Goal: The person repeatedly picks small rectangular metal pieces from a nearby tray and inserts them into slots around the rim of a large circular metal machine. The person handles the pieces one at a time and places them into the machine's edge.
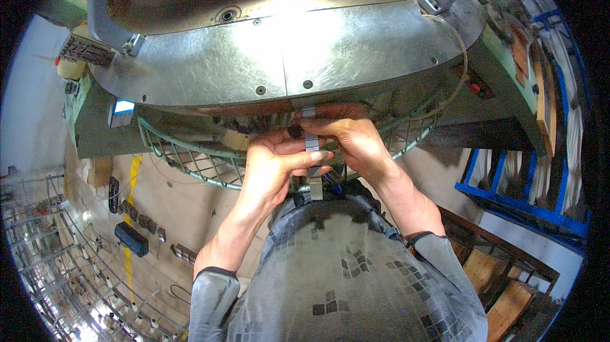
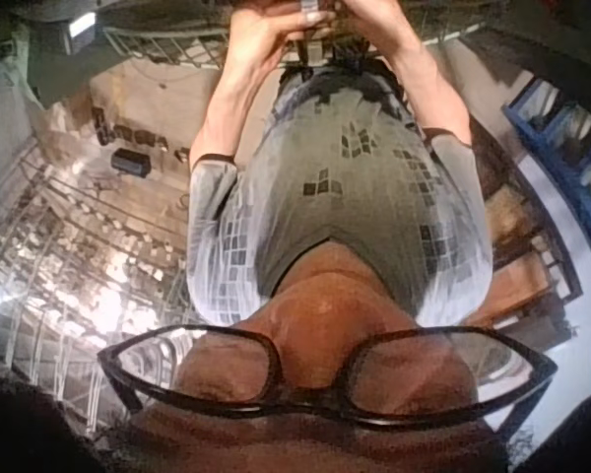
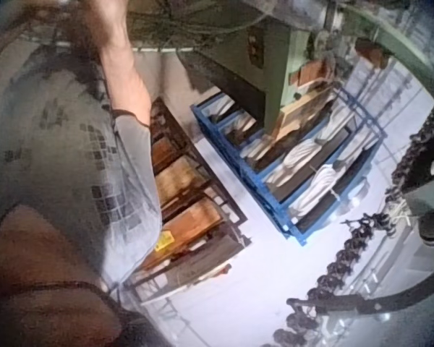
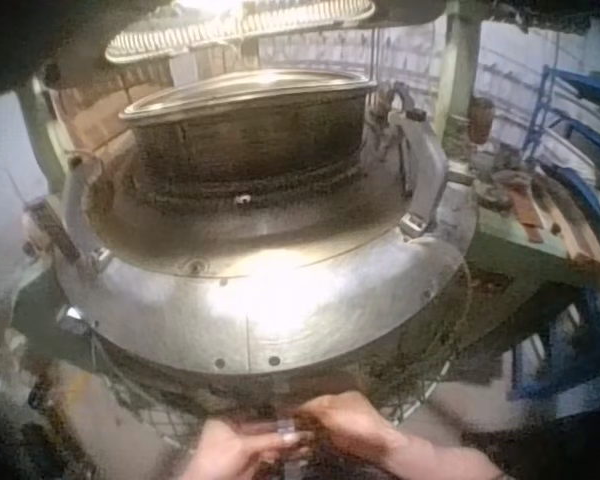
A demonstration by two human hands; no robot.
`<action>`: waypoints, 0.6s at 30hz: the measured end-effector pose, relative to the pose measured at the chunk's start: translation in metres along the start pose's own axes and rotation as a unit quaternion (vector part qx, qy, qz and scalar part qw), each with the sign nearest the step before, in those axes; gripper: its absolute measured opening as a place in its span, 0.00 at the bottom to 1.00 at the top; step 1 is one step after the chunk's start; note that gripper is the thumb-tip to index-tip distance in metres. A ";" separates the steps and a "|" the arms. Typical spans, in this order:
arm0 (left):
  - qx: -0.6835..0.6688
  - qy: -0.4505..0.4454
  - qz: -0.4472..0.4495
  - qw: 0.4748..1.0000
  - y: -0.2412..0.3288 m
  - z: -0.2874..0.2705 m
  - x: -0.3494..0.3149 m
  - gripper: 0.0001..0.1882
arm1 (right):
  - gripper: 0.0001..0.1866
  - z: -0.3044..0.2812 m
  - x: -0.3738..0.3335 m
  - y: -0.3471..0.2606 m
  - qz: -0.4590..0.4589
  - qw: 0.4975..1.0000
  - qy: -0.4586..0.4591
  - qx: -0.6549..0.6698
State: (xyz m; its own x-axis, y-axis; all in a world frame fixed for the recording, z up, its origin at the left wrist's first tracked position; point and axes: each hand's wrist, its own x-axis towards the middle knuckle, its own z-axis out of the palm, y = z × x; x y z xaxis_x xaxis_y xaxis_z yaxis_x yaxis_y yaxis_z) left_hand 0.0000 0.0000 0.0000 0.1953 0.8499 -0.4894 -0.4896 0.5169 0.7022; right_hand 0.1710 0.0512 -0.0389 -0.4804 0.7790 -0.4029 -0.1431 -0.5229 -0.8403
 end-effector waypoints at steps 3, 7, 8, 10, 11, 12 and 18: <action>-0.007 0.001 -0.001 1.000 0.000 -0.002 0.001 0.23 | 0.17 0.003 0.000 -0.003 0.008 1.000 0.016 -0.010; -0.001 0.002 0.020 1.000 -0.008 -0.001 0.003 0.24 | 0.15 0.002 -0.004 -0.011 0.039 0.998 0.039 -0.014; 0.008 -0.001 0.036 0.999 -0.007 -0.002 0.004 0.24 | 0.15 0.004 -0.005 -0.012 0.009 0.999 0.033 -0.036; 0.027 0.017 0.034 0.999 -0.011 -0.002 -0.007 0.21 | 0.17 0.011 -0.013 -0.014 -0.056 0.996 0.025 -0.067; 0.039 0.029 0.029 0.998 -0.015 -0.002 -0.015 0.20 | 0.19 0.013 -0.018 -0.014 -0.091 0.993 0.022 -0.075; 0.043 0.024 0.044 0.998 -0.019 -0.001 -0.021 0.20 | 0.18 0.009 -0.025 -0.020 0.008 0.999 0.023 -0.040; 0.043 0.010 0.076 0.996 -0.033 0.004 -0.052 0.20 | 0.11 0.025 -0.059 -0.026 -0.043 0.998 -0.017 -0.051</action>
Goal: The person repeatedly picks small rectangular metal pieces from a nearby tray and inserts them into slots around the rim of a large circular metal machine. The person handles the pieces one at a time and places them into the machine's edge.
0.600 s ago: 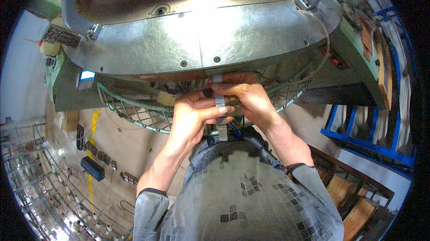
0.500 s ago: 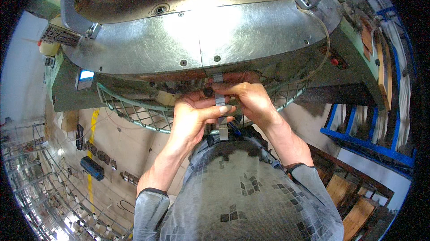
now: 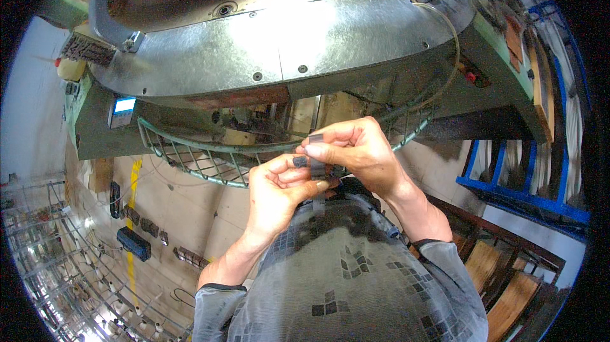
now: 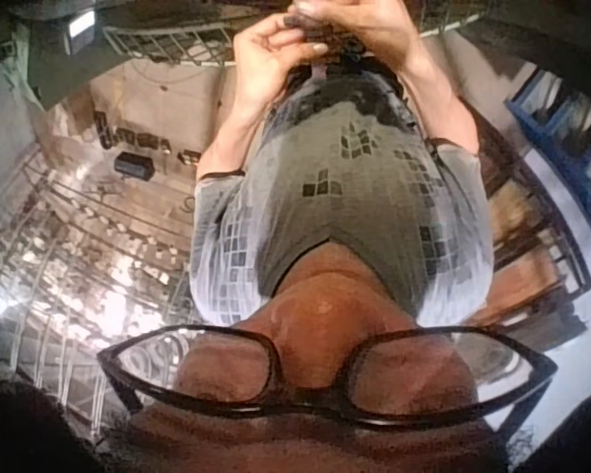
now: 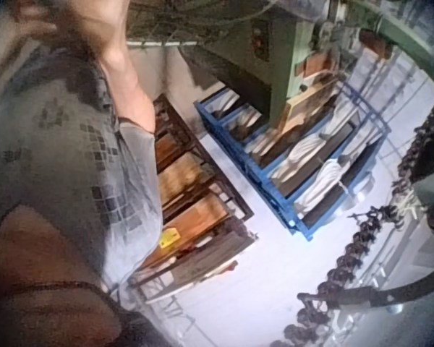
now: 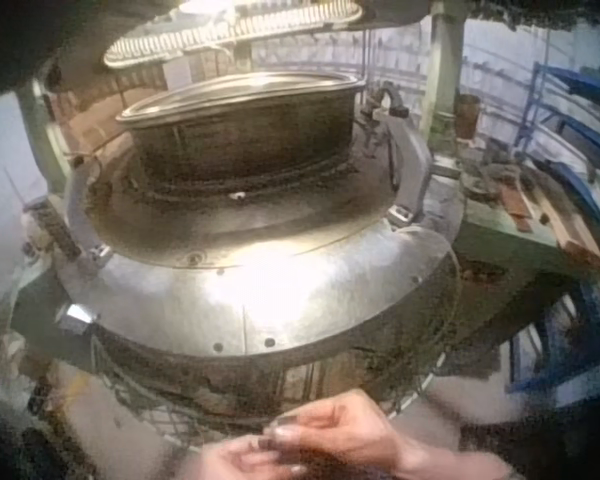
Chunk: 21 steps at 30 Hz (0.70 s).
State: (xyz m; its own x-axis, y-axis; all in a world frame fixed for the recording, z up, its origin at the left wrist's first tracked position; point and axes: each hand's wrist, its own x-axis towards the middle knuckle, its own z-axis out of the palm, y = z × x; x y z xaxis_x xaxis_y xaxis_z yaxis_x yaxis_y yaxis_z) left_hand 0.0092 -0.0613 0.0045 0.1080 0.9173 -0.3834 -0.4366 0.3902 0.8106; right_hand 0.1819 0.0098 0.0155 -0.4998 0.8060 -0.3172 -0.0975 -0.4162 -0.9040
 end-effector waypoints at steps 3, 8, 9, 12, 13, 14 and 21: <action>-0.002 -0.014 -0.005 1.000 0.000 -0.001 -0.008 0.21 | 0.09 0.003 -0.009 -0.003 0.008 1.000 0.000 0.011; -0.019 -0.049 -0.013 0.999 0.004 0.000 -0.013 0.18 | 0.11 0.007 -0.015 -0.002 0.001 1.000 0.002 0.025; -0.025 -0.051 -0.022 0.998 0.004 0.000 -0.012 0.17 | 0.11 0.007 -0.016 -0.002 0.003 0.999 0.002 0.035; -0.040 -0.049 -0.044 0.997 0.004 0.003 -0.012 0.17 | 0.11 0.008 -0.018 -0.002 0.022 0.999 0.012 0.046; -0.043 -0.044 -0.049 0.997 0.004 0.004 -0.013 0.16 | 0.12 0.008 -0.018 -0.002 0.022 0.999 0.013 0.043; -0.049 -0.040 -0.057 0.996 0.004 0.005 -0.014 0.16 | 0.12 0.008 -0.018 -0.002 0.024 0.999 0.013 0.041; -0.065 -0.048 -0.074 0.994 0.007 0.005 -0.014 0.16 | 0.13 0.006 -0.018 0.000 0.026 0.999 0.006 0.038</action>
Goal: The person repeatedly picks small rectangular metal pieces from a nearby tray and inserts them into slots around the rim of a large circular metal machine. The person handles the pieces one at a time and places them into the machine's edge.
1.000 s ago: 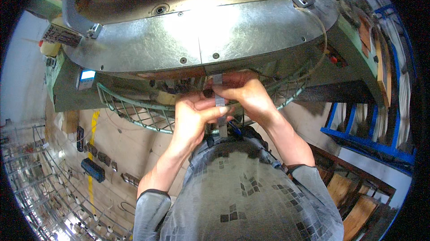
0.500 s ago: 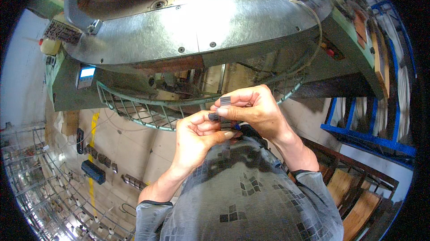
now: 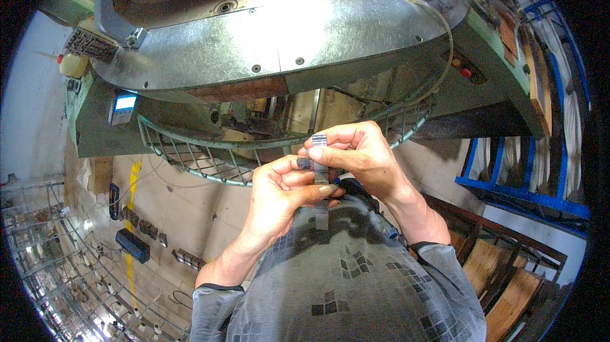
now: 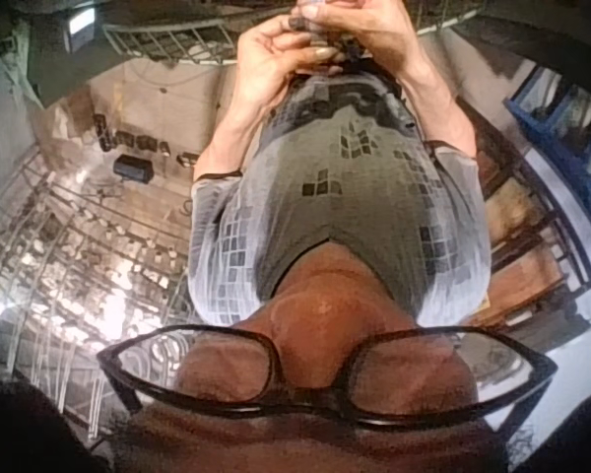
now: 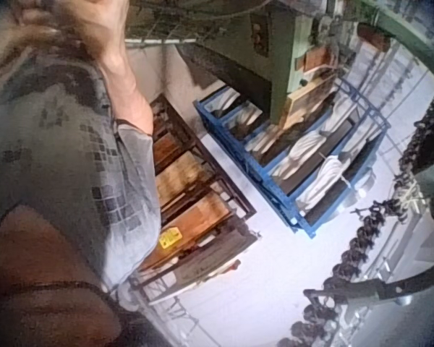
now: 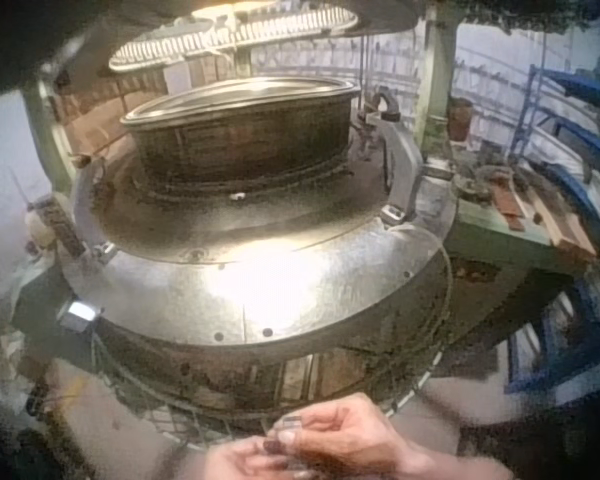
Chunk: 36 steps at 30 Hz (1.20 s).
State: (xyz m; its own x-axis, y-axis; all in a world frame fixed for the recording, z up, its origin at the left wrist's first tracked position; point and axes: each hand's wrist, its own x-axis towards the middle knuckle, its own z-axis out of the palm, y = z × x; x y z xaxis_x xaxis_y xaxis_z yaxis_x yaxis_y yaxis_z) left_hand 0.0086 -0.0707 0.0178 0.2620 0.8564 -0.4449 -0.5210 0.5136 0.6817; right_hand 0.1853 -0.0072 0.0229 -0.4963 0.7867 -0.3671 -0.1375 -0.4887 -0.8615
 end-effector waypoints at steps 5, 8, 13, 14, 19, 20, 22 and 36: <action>0.010 0.014 -0.011 1.000 0.000 0.002 0.000 0.17 | 0.13 -0.002 0.001 0.001 0.002 1.000 -0.002 0.004; 0.000 0.019 -0.020 1.000 0.001 0.003 0.002 0.17 | 0.12 -0.003 0.002 0.002 -0.007 1.000 -0.007 0.008; -0.013 0.016 -0.022 1.000 0.003 0.005 0.002 0.17 | 0.11 -0.005 0.004 0.003 -0.015 1.000 -0.004 0.003; -0.017 0.014 -0.022 1.000 0.003 0.005 0.002 0.17 | 0.11 -0.005 0.004 0.004 -0.018 1.000 -0.003 0.002; -0.021 0.014 -0.028 0.999 0.002 0.005 0.003 0.17 | 0.11 -0.006 0.005 0.004 -0.012 1.000 -0.004 0.007; -0.021 0.014 -0.028 0.999 0.002 0.005 0.003 0.17 | 0.11 -0.006 0.005 0.004 -0.012 1.000 -0.003 0.006; -0.008 0.009 -0.015 1.000 0.001 0.004 0.004 0.17 | 0.11 -0.006 0.005 0.003 -0.012 1.000 -0.003 0.000; 0.062 0.026 0.057 0.996 -0.008 -0.005 0.011 0.20 | 0.11 -0.002 0.007 0.004 -0.060 0.997 0.002 -0.045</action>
State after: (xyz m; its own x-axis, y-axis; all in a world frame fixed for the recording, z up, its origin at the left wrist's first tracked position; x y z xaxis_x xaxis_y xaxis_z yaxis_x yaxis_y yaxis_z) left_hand 0.0120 -0.0651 0.0048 0.1622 0.9076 -0.3872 -0.4401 0.4178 0.7949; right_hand 0.1834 -0.0028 0.0159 -0.4783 0.8388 -0.2600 -0.1177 -0.3547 -0.9276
